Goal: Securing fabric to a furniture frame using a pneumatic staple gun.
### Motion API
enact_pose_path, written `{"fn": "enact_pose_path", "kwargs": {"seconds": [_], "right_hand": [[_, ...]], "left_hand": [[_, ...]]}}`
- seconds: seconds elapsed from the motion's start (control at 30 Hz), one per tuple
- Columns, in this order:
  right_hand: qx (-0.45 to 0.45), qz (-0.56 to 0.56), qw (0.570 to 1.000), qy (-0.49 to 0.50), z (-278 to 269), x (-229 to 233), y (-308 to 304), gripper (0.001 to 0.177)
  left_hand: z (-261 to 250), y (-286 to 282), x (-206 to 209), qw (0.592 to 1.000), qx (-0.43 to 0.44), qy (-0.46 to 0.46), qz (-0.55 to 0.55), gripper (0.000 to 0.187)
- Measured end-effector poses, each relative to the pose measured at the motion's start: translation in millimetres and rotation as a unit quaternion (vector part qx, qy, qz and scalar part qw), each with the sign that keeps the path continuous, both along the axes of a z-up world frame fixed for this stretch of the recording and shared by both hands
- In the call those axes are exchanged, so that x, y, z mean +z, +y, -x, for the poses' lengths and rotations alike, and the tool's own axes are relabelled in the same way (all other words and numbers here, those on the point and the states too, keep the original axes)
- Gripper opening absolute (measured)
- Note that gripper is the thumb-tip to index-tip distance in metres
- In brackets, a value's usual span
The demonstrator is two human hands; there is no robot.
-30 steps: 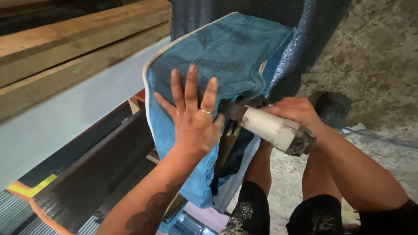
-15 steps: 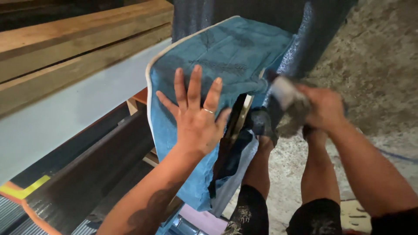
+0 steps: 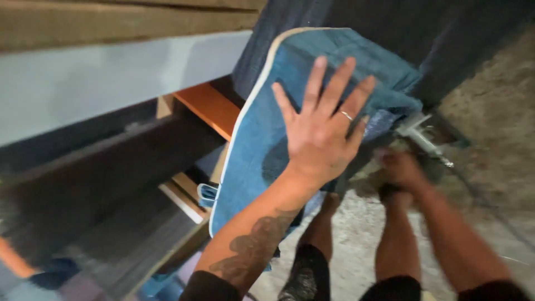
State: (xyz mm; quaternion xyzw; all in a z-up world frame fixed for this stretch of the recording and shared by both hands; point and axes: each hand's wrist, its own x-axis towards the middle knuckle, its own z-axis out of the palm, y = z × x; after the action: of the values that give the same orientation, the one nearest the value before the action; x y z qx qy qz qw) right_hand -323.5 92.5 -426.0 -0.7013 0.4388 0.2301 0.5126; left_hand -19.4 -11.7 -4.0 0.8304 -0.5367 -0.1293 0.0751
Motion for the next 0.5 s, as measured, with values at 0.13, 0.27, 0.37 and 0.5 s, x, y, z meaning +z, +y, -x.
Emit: {"fn": "enact_pose_path", "kwargs": {"seconds": [0.13, 0.27, 0.37, 0.5], "right_hand": [[-0.442, -0.402, 0.755, -0.269, -86, 179, 44, 0.043], [-0.674, -0.301, 0.626, -0.252, -150, 291, 31, 0.039], [-0.697, -0.225, 0.616, -0.289, -165, 337, 16, 0.033], [-0.693, -0.212, 0.6, -0.34, -143, 333, 21, 0.017]], "left_hand": [[14, 8, -5, 0.998, 0.004, 0.026, 0.053, 0.052], [-3, 18, 5, 0.98, 0.016, 0.134, 0.146, 0.039], [-60, 60, 24, 0.863, 0.009, 0.459, 0.211, 0.032], [-161, 134, -10, 0.832, 0.08, 0.492, 0.244, 0.037]]}}
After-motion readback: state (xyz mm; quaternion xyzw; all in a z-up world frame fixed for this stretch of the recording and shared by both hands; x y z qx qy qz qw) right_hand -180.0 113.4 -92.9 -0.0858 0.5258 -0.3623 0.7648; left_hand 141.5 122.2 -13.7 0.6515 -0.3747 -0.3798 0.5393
